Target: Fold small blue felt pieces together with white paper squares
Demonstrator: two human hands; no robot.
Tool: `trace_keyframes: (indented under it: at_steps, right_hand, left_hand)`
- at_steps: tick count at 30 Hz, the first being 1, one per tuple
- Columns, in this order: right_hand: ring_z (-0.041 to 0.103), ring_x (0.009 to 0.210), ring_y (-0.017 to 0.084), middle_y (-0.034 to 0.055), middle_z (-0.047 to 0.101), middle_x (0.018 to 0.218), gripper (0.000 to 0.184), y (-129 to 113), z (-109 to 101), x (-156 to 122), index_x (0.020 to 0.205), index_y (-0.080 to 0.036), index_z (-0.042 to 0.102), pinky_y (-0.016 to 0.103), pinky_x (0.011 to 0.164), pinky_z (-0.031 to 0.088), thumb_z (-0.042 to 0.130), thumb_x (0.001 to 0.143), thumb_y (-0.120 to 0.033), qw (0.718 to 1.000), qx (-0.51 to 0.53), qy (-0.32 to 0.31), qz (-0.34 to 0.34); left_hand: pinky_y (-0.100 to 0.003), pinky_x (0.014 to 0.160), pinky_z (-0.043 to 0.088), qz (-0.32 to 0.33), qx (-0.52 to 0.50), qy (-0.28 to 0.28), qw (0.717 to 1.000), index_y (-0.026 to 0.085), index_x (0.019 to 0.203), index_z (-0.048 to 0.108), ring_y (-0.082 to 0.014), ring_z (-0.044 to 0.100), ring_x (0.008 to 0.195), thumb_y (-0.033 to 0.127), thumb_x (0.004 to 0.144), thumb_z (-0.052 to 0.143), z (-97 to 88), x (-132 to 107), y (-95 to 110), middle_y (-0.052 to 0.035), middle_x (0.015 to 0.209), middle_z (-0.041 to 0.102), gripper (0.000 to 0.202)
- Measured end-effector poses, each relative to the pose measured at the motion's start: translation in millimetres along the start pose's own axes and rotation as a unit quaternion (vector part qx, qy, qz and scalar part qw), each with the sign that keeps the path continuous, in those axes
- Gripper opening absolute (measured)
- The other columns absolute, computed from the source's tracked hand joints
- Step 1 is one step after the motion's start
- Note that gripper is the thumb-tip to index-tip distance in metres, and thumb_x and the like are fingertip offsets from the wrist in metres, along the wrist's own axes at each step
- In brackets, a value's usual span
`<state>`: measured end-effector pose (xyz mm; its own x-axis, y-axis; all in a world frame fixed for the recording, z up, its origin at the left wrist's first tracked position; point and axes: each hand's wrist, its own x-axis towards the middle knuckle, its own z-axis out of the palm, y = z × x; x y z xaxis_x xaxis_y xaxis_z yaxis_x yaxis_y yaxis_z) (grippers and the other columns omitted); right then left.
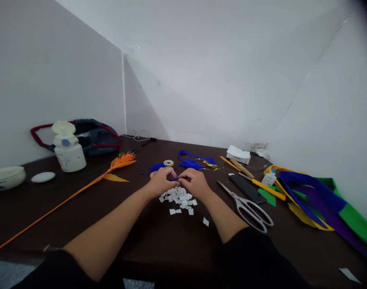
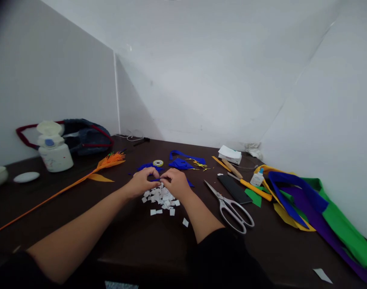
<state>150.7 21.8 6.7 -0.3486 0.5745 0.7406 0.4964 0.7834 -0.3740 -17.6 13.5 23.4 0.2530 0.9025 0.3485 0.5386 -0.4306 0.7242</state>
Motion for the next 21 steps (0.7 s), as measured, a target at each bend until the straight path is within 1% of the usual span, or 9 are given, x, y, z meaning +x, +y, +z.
trace_keyframes:
  at_steps: [4, 6, 8, 10, 13, 15, 16, 19, 21]
  right_hand:
    - [0.054, 0.07, 0.013, 0.0015, 0.061, 0.069, 0.009, -2, -1, 1, 0.07, -0.02, 0.064, 0.026, 0.068, 0.042, 0.056, 0.068, -0.014, 1.0, -0.008, 0.004, -0.01]
    - [0.054, 0.07, 0.013, 0.0016, 0.062, 0.069, 0.009, -3, -2, 1, 0.069, -0.02, 0.064, 0.026, 0.068, 0.042, 0.056, 0.068, -0.015, 1.0, -0.007, 0.003, -0.008]
    - [0.054, 0.069, 0.013, 0.0014, 0.062, 0.069, 0.008, -5, -2, 1, 0.069, -0.02, 0.064, 0.026, 0.067, 0.042, 0.057, 0.068, -0.016, 1.0, 0.005, 0.002, 0.01]
    - [0.054, 0.066, 0.013, 0.0009, 0.062, 0.069, 0.007, -6, -2, 1, 0.068, -0.02, 0.064, 0.025, 0.065, 0.043, 0.058, 0.066, -0.017, 0.999, 0.028, 0.001, 0.046]
    - [0.055, 0.063, 0.013, 0.0008, 0.063, 0.068, 0.006, -8, -4, 2, 0.068, -0.019, 0.064, 0.025, 0.062, 0.043, 0.059, 0.065, -0.02, 0.989, 0.074, 0.011, 0.13]
    - [0.055, 0.061, 0.013, 0.0014, 0.064, 0.068, 0.009, -8, -5, 3, 0.069, -0.017, 0.064, 0.025, 0.06, 0.043, 0.059, 0.065, -0.023, 0.978, 0.103, 0.023, 0.179]
    - [0.055, 0.061, 0.013, 0.0017, 0.064, 0.068, 0.01, -8, -6, 3, 0.07, -0.016, 0.064, 0.025, 0.06, 0.043, 0.058, 0.065, -0.023, 0.975, 0.111, 0.028, 0.191]
    - [0.054, 0.061, 0.013, 0.0017, 0.063, 0.067, 0.009, -7, -8, 4, 0.069, -0.016, 0.063, 0.026, 0.061, 0.042, 0.058, 0.065, -0.023, 0.977, 0.107, 0.03, 0.18]
    - [0.054, 0.063, 0.013, 0.0014, 0.063, 0.068, 0.008, -7, -8, 4, 0.068, -0.017, 0.063, 0.026, 0.063, 0.042, 0.057, 0.065, -0.022, 0.983, 0.095, 0.029, 0.154]
  left_hand:
    - [-0.029, 0.074, 0.037, 0.045, 0.014, -0.019, 0.999, 0.019, 0.065, 0.061, -0.0184, 0.05, 0.081, 0.033, 0.065, 0.054, -1.7, 1, -2, -0.0018, 0.077, 0.06, 0.016]
    - [-0.029, 0.074, 0.037, 0.056, 0.019, -0.018, 0.998, 0.019, 0.062, 0.06, -0.0177, 0.05, 0.081, 0.032, 0.066, 0.053, -1.6, 2, -2, -0.0018, 0.077, 0.059, 0.015]
    - [-0.029, 0.075, 0.036, 0.057, 0.03, -0.004, 0.998, 0.019, 0.061, 0.059, -0.0175, 0.049, 0.082, 0.029, 0.064, 0.054, -1.0, 1, -1, -0.0015, 0.078, 0.059, 0.011]
    - [-0.03, 0.077, 0.035, 0.051, 0.047, 0.014, 0.997, 0.02, 0.062, 0.058, -0.0176, 0.049, 0.083, 0.027, 0.062, 0.055, -0.4, 0, 2, -0.001, 0.08, 0.059, 0.007]
    - [-0.033, 0.082, 0.032, 0.037, 0.08, 0.041, 0.995, 0.02, 0.063, 0.055, -0.0176, 0.048, 0.084, 0.023, 0.062, 0.055, -0.6, -3, 7, 0.0, 0.081, 0.058, 0.004]
    - [-0.035, 0.082, 0.031, 0.026, 0.085, 0.049, 0.995, 0.02, 0.067, 0.055, -0.0184, 0.048, 0.085, 0.025, 0.062, 0.055, -1.5, -4, 9, 0.0001, 0.08, 0.058, 0.007]
    - [-0.034, 0.082, 0.032, 0.024, 0.075, 0.049, 0.996, 0.02, 0.07, 0.056, -0.0188, 0.048, 0.086, 0.027, 0.063, 0.056, -2.0, -3, 9, -0.0003, 0.081, 0.059, 0.01]
    - [-0.031, 0.076, 0.035, 0.038, 0.01, 0.038, 0.999, 0.02, 0.08, 0.058, -0.0193, 0.049, 0.086, 0.035, 0.067, 0.052, -2.2, -2, 5, -0.0022, 0.085, 0.06, 0.021]
    - [-0.029, 0.071, 0.037, 0.048, -0.023, 0.019, 0.998, 0.019, 0.079, 0.061, -0.0189, 0.05, 0.083, 0.037, 0.07, 0.047, -0.8, 0, 1, -0.0026, 0.082, 0.061, 0.024]
